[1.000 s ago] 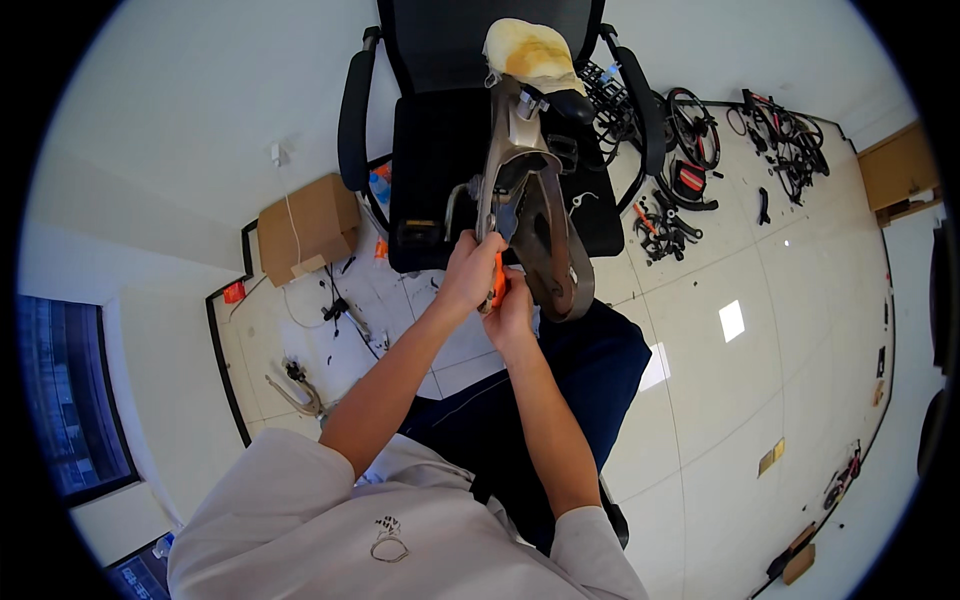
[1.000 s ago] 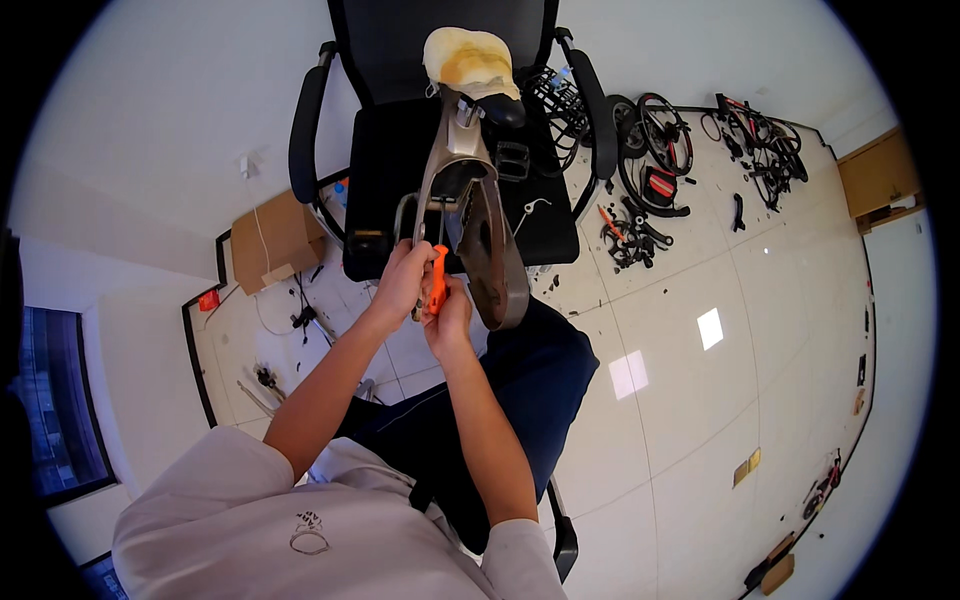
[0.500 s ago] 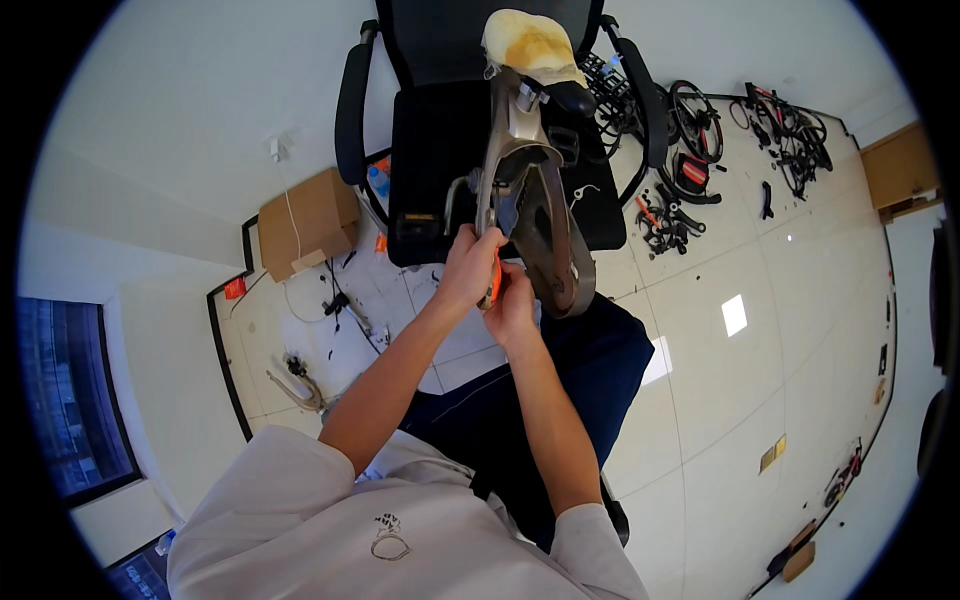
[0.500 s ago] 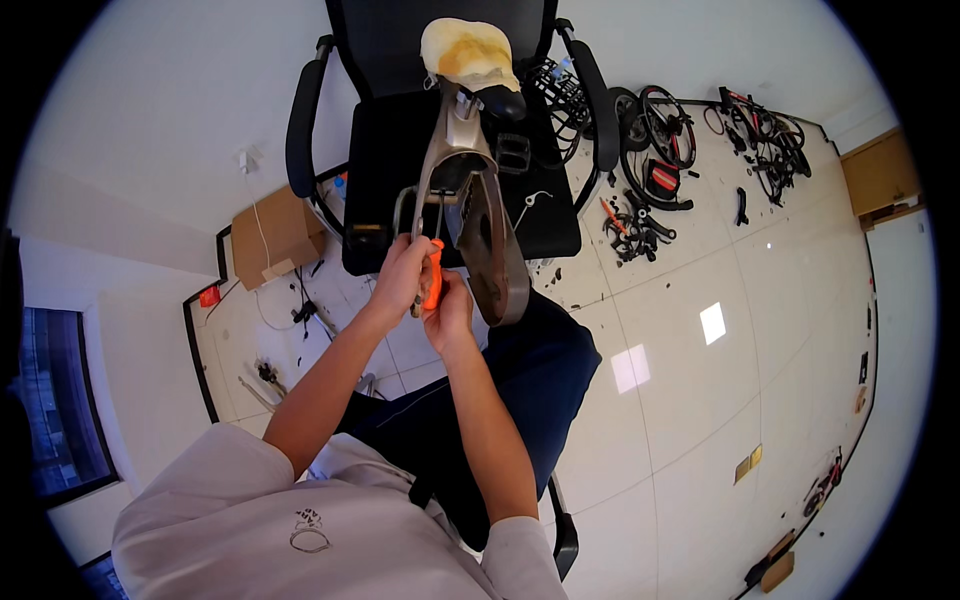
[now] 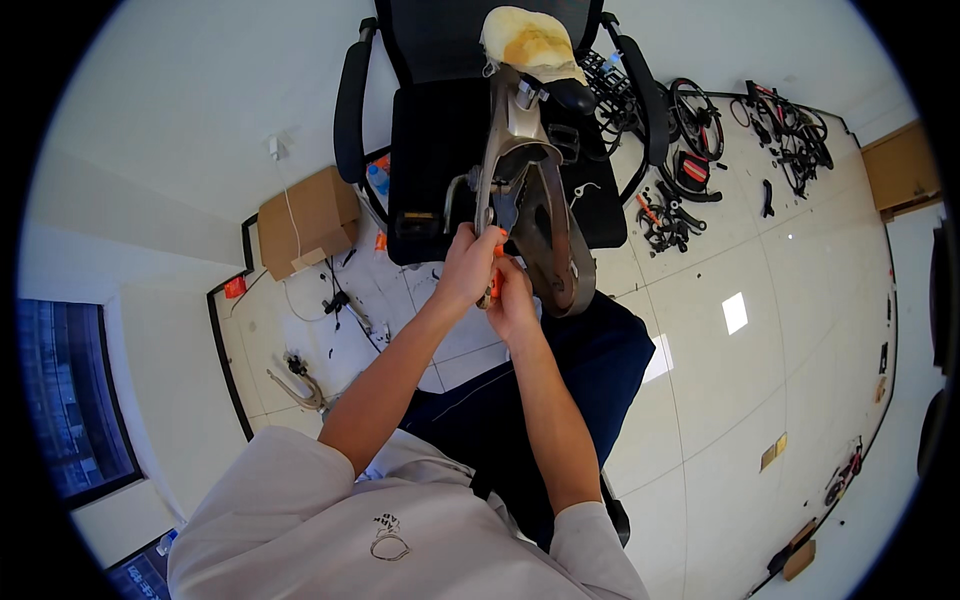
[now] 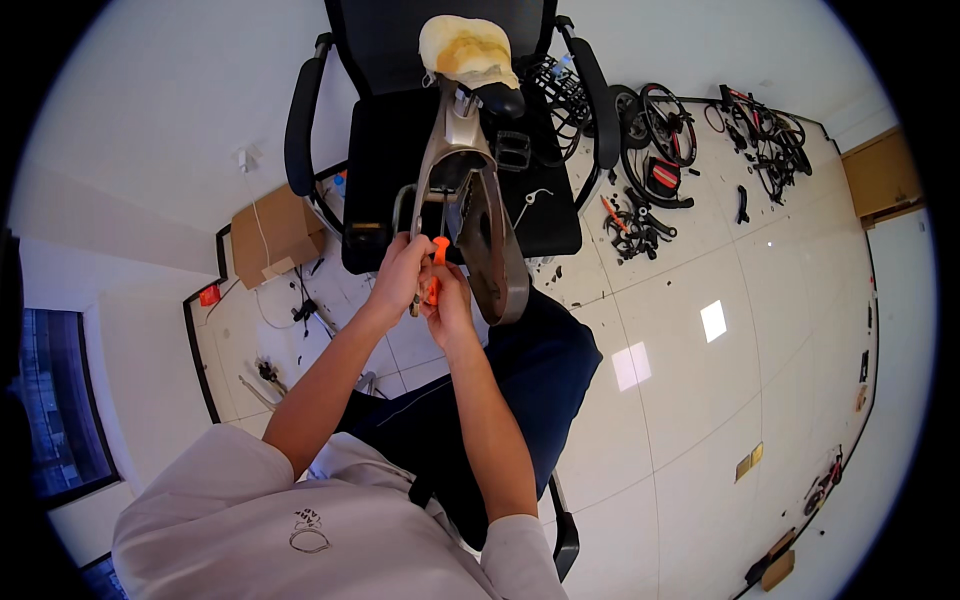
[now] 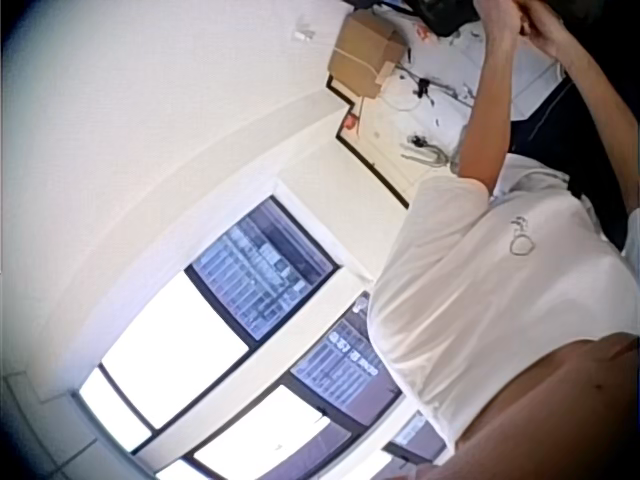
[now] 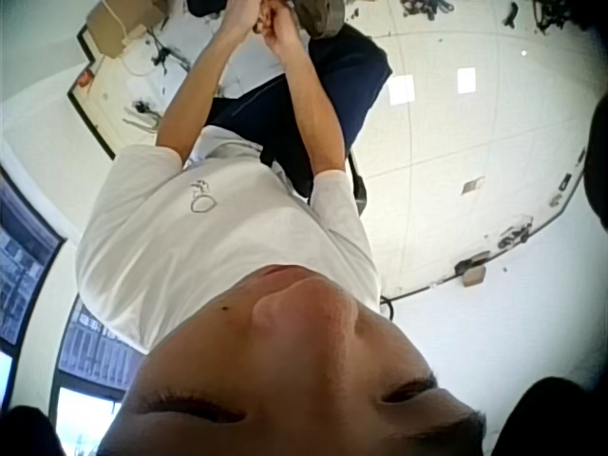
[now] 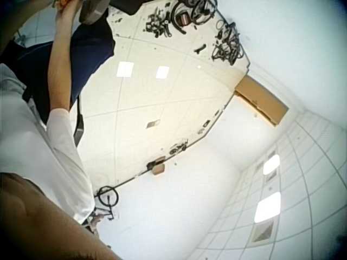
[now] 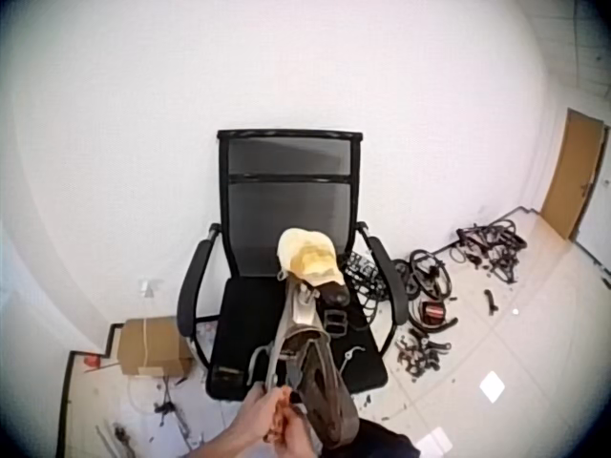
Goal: The person uses a screwdriver to work on a bicycle part, likely a brake caliper, while seated in a chair. The person repeatedly adjusts and manipulates the part with the tool.
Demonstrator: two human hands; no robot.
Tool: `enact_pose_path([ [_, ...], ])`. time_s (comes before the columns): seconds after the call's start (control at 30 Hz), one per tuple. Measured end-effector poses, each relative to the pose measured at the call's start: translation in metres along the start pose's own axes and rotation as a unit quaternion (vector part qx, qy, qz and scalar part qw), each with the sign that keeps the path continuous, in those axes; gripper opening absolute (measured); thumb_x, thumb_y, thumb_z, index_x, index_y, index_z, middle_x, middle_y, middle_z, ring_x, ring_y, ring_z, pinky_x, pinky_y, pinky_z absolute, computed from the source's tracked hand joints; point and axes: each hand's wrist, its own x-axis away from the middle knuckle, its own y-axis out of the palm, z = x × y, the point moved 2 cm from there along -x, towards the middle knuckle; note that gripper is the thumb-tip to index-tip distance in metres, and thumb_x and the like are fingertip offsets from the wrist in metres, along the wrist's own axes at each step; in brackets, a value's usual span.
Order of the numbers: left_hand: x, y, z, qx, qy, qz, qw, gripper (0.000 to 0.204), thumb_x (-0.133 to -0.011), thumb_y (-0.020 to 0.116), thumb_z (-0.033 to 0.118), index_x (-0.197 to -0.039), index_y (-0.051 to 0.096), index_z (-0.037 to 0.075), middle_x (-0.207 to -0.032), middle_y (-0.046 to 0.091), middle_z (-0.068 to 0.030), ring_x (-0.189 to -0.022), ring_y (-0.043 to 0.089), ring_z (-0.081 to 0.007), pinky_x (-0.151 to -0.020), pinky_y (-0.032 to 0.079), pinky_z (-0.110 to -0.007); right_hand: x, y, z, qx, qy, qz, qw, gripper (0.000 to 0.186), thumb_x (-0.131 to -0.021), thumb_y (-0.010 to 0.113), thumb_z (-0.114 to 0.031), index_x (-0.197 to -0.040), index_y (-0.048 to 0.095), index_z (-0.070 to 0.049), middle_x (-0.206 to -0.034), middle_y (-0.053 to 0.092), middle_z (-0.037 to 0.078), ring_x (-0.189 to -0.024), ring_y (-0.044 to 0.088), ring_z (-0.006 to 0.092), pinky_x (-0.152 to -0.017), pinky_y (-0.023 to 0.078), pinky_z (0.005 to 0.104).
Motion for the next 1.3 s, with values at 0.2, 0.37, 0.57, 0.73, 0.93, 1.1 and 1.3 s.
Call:
enact_pose_path([
  [0.2, -0.004, -0.006, -0.006, -0.019, -0.013, -0.02, 1.0, 0.04, -0.083, 0.057, 0.034, -0.094, 0.049, -0.004, -0.076, 0.055, -0.0105, -0.065, 0.053, -0.0167, -0.061, 0.044, -0.03, 0.005, 0.003, 0.0, 0.018, -0.009, -0.002, 1.0, 0.008, -0.093, 0.049, -0.017, -0.098, 0.049, -0.011, -0.074, 0.051, -0.001, -0.054, 0.048, 0.0073, -0.042, 0.035, 0.022],
  [0.37, 0.004, -0.004, 0.003, 0.023, -0.028, -0.035, 0.999, 0.034, -0.085, 0.056, 0.029, -0.092, 0.046, -0.003, -0.067, 0.051, -0.0064, -0.057, 0.049, -0.0126, -0.056, 0.041, -0.028, 0.007, 0.003, 0.001, 0.02, -0.018, -0.002, 1.0, 0.007, -0.093, 0.048, -0.017, -0.097, 0.049, -0.011, -0.072, 0.05, -0.001, -0.051, 0.045, 0.0069, -0.04, 0.033, 0.0215],
  [0.57, 0.008, -0.001, 0.01, 0.023, -0.011, -0.017, 1.0, 0.021, -0.087, 0.05, 0.023, -0.082, 0.043, 0.005, -0.057, 0.043, -0.0006, -0.047, 0.042, -0.0099, -0.047, 0.037, -0.026, 0.007, 0.004, 0.003, 0.016, -0.028, 0.007, 0.999, 0.01, -0.093, 0.05, -0.016, -0.099, 0.047, -0.009, -0.066, 0.051, 0.0, -0.048, 0.043, 0.0048, -0.038, 0.026, 0.0187],
  [0.73, 0.005, -0.002, 0.005, 0.02, -0.012, -0.02, 1.0, 0.022, -0.088, 0.05, 0.025, -0.082, 0.041, 0.005, -0.056, 0.042, -0.0002, -0.044, 0.041, -0.0097, -0.043, 0.036, -0.026, 0.007, 0.007, 0.004, 0.02, -0.05, 0.024, 0.998, 0.01, -0.094, 0.049, -0.016, -0.099, 0.046, -0.008, -0.064, 0.05, 0.0, -0.046, 0.042, 0.0048, -0.037, 0.026, 0.0189],
  [0.93, 0.001, -0.003, 0.001, 0.007, -0.007, -0.014, 1.0, 0.022, -0.088, 0.05, 0.025, -0.082, 0.042, 0.005, -0.055, 0.042, -0.0002, -0.044, 0.041, -0.0097, -0.043, 0.037, -0.026, 0.005, 0.004, 0.004, 0.022, -0.053, 0.023, 0.998, 0.012, -0.094, 0.048, -0.015, -0.102, 0.046, -0.006, -0.064, 0.05, 0.001, -0.045, 0.041, 0.005, -0.036, 0.026, 0.0192],
  [1.1, 0.002, -0.002, 0.004, 0.006, -0.012, -0.01, 1.0, 0.021, -0.087, 0.05, 0.024, -0.081, 0.044, 0.005, -0.056, 0.042, -0.0003, -0.046, 0.042, -0.0099, -0.043, 0.037, -0.026, 0.005, 0.004, 0.004, 0.02, -0.045, 0.026, 0.998, 0.015, -0.093, 0.047, -0.014, -0.106, 0.046, -0.005, -0.065, 0.051, 0.002, -0.045, 0.041, 0.0053, -0.036, 0.025, 0.0194],
  [1.3, 0.004, -0.002, 0.006, 0.014, -0.024, -0.015, 0.999, 0.021, -0.087, 0.05, 0.024, -0.081, 0.044, 0.005, -0.057, 0.043, -0.0003, -0.047, 0.042, -0.0099, -0.046, 0.037, -0.026, 0.007, 0.007, 0.002, 0.024, -0.042, 0.024, 0.999, 0.015, -0.093, 0.046, -0.013, -0.106, 0.046, -0.005, -0.064, 0.051, 0.002, -0.044, 0.04, 0.0055, -0.036, 0.025, 0.0196],
])
